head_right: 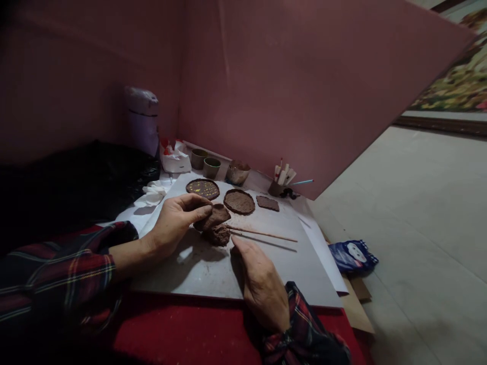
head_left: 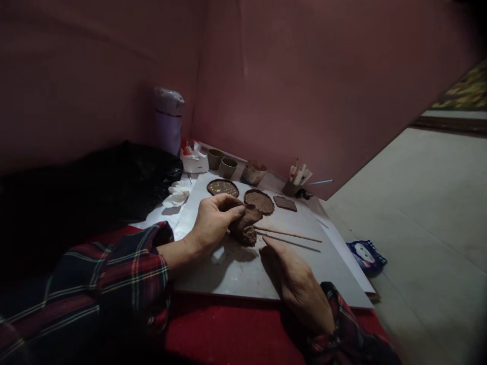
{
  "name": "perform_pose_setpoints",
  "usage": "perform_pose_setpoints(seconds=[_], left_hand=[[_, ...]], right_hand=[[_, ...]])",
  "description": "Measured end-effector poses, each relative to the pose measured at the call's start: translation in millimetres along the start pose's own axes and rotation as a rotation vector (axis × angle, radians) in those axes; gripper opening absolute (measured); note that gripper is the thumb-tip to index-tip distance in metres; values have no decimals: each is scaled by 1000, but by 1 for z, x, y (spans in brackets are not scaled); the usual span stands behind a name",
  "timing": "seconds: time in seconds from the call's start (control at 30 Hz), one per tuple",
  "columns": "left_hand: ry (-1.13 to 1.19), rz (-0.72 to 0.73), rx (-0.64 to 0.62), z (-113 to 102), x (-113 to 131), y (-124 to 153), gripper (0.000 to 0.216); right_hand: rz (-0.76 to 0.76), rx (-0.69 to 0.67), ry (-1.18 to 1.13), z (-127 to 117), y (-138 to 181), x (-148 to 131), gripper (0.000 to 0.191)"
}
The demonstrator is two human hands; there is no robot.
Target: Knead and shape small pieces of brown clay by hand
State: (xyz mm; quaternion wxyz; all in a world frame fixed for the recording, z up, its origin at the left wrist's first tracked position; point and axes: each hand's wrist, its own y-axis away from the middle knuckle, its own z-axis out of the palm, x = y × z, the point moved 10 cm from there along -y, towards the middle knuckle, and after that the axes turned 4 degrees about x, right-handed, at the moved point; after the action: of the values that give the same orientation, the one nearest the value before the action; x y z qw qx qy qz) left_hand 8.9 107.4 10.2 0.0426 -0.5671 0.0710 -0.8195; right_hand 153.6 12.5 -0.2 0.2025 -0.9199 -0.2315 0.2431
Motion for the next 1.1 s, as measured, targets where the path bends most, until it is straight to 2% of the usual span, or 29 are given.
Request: perform_pose_setpoints(seconds=[0.17,0.4,0.57,0.73,0.87,1.1], left_hand=[[-11,0,-11,1,-1,0,6],[-36,3,3,0,1,0,4],[-60,6,1,0,4,2,5],[-61,7,0,0,2,1,5],[-59,10,-7,1,1,0,4],[-57,8,-15,1,2,0,5]], right_hand=[[4,57,24,-3,-8,6,40],[45,27,-18,-3,2,8,40],[166,119,41,-11,0,31,36],[164,107,78,-3,-9,42,37],[139,92,72,-2,-8,38,38],[106,5,-40,-2,9,10,38]])
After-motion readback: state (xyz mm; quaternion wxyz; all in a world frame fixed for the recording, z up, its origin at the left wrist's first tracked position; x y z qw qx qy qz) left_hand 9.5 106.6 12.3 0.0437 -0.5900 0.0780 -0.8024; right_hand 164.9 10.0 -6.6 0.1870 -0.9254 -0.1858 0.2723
